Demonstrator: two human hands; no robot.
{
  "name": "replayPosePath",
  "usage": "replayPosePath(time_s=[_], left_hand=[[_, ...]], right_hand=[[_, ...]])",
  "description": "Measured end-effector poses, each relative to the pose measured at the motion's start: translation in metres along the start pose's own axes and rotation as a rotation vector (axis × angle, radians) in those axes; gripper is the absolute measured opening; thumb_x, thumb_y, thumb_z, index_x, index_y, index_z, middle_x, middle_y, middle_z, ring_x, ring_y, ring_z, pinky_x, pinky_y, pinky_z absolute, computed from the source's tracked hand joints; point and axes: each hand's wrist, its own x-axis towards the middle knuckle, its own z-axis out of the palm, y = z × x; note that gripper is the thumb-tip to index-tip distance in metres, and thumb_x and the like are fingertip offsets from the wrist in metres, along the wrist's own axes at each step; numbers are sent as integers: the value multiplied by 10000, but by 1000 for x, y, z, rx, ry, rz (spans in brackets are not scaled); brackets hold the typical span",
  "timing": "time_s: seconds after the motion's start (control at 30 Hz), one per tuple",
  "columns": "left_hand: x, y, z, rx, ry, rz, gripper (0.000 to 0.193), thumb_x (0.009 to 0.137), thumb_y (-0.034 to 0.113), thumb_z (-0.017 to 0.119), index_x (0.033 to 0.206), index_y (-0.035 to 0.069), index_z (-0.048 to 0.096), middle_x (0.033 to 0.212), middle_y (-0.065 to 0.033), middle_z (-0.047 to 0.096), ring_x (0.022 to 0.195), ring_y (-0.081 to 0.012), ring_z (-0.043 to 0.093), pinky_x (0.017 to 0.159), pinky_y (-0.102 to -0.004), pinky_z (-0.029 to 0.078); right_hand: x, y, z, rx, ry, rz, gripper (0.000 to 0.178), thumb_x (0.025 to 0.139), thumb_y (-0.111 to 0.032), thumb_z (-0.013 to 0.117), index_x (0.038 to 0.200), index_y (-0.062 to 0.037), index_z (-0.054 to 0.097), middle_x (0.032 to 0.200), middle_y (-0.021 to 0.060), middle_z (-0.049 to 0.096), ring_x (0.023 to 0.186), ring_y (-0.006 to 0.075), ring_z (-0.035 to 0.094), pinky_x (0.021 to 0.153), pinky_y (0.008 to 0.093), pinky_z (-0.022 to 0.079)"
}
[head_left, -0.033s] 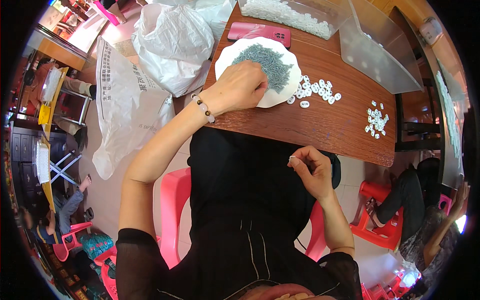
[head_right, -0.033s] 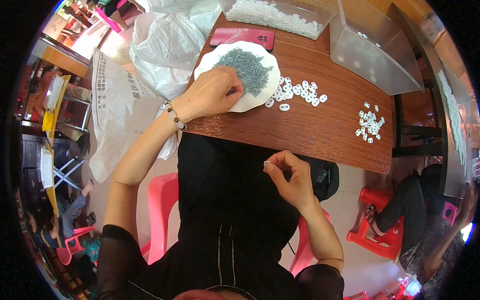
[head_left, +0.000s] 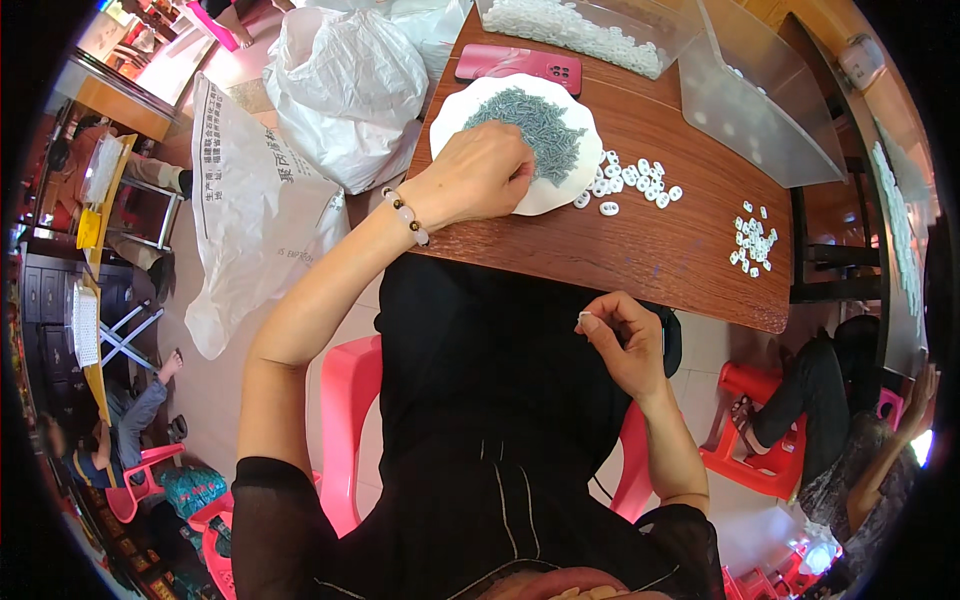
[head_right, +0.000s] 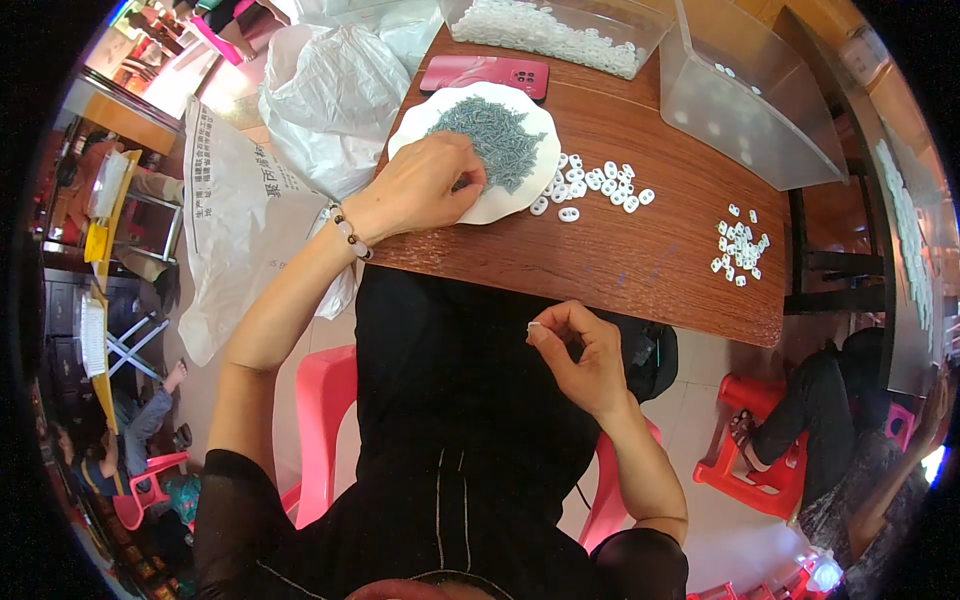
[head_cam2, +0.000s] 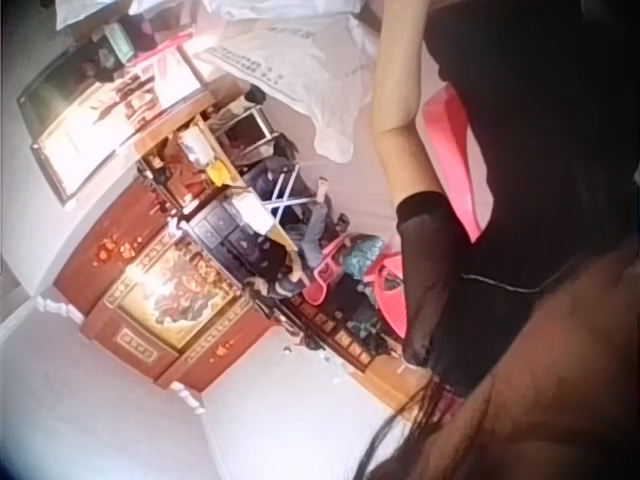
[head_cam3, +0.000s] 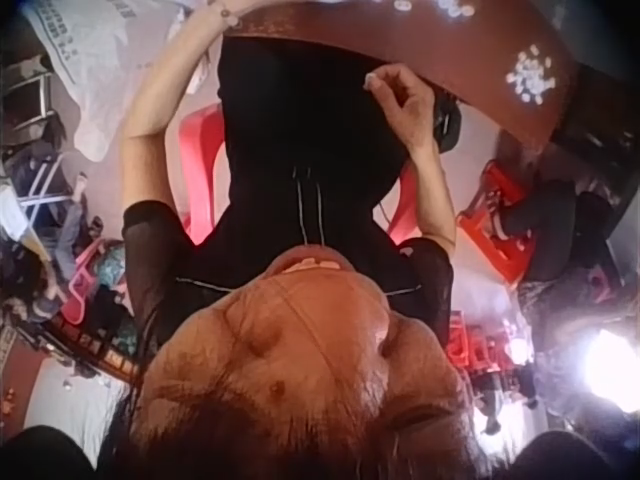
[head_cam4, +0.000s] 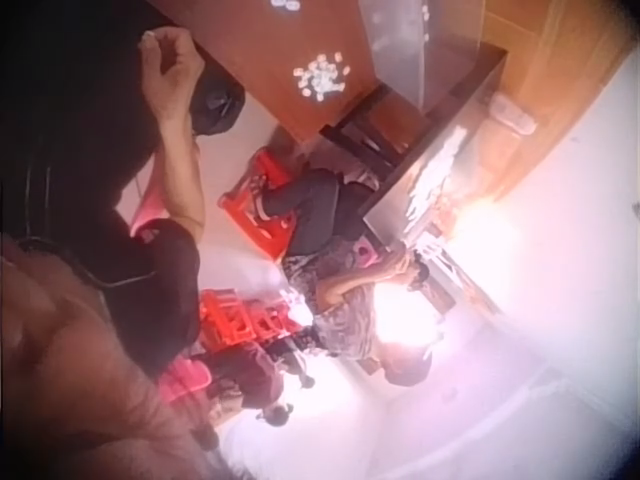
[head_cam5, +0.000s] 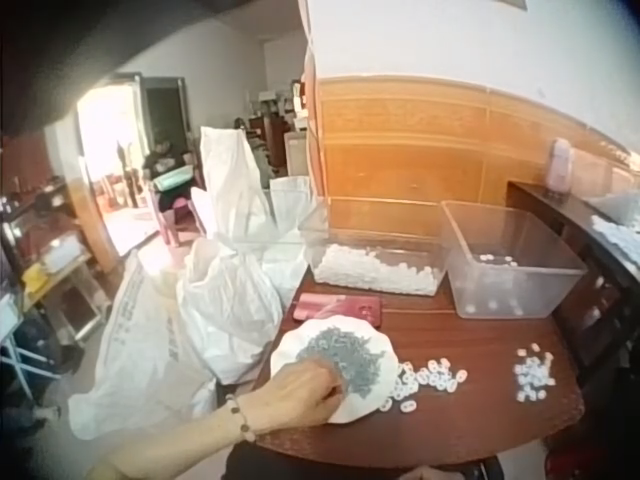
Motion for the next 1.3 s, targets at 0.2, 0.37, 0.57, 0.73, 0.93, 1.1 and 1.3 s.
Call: replayPosePath(time_s=[0.2, 0.37, 0.57, 0.73, 0.93, 1.1, 1.3], left_hand=[[-1, -4, -6, -207, -3, -143, 124, 781, 112, 625, 776, -9, 648, 785, -145, 624, 703, -259, 598, 639, -372, 470], [-3, -16, -6, -453, 20, -283, 159, 774, 149, 621, 800, -1, 669, 746, -111, 645, 657, -188, 608, 608, -300, 475], [-5, -11, -13, -1028, 0, -484, 93, 847, 125, 621, 862, 42, 661, 781, 0, 639, 625, -46, 535, 544, -182, 399], [-11, -14, -18, -1269, 49, -526, 126, 880, 145, 629, 889, 25, 665, 825, -35, 667, 655, -46, 567, 589, -184, 460], [-17, -10, -15, -1399, 86, -565, 175, 873, 167, 643, 919, 0, 672, 848, -58, 685, 667, -59, 583, 592, -193, 473], [-21, -8, -19, -1412, 94, -559, 191, 875, 186, 650, 931, 5, 679, 854, -53, 691, 675, -61, 583, 596, -189, 471], [-24, -5, -21, -1416, 82, -534, 204, 880, 192, 648, 927, -3, 687, 850, -57, 692, 670, -65, 577, 582, -194, 467]], right_hand=[[0, -2, -1, -7, -6, 8, 59, 887, -58, 626, 905, -5, 607, 771, 9, 637, 703, 44, 562, 670, 193, 453], [1, -2, -2, 18, -4, 17, 56, 890, -55, 621, 913, -8, 600, 784, 8, 638, 717, 46, 566, 680, 190, 450], [5, -16, -8, 82, 18, 18, 48, 899, -50, 618, 919, -16, 592, 794, 4, 638, 701, 31, 555, 629, 177, 434], [30, -53, -13, -64, 52, -10, 73, 894, -59, 634, 936, -15, 595, 746, -4, 642, 658, 5, 539, 560, 156, 405], [88, -76, 1, -153, 102, -207, 141, 881, -37, 618, 1018, -8, 633, 733, -7, 641, 644, 8, 512, 558, 169, 379], [123, -72, 25, -380, 154, -564, 123, 846, -19, 628, 965, -7, 656, 755, 67, 649, 639, 109, 576, 574, 235, 447], [132, -79, 33, -636, 110, -855, 183, 800, 19, 665, 981, -7, 674, 821, 103, 650, 687, 191, 600, 585, 288, 480]])
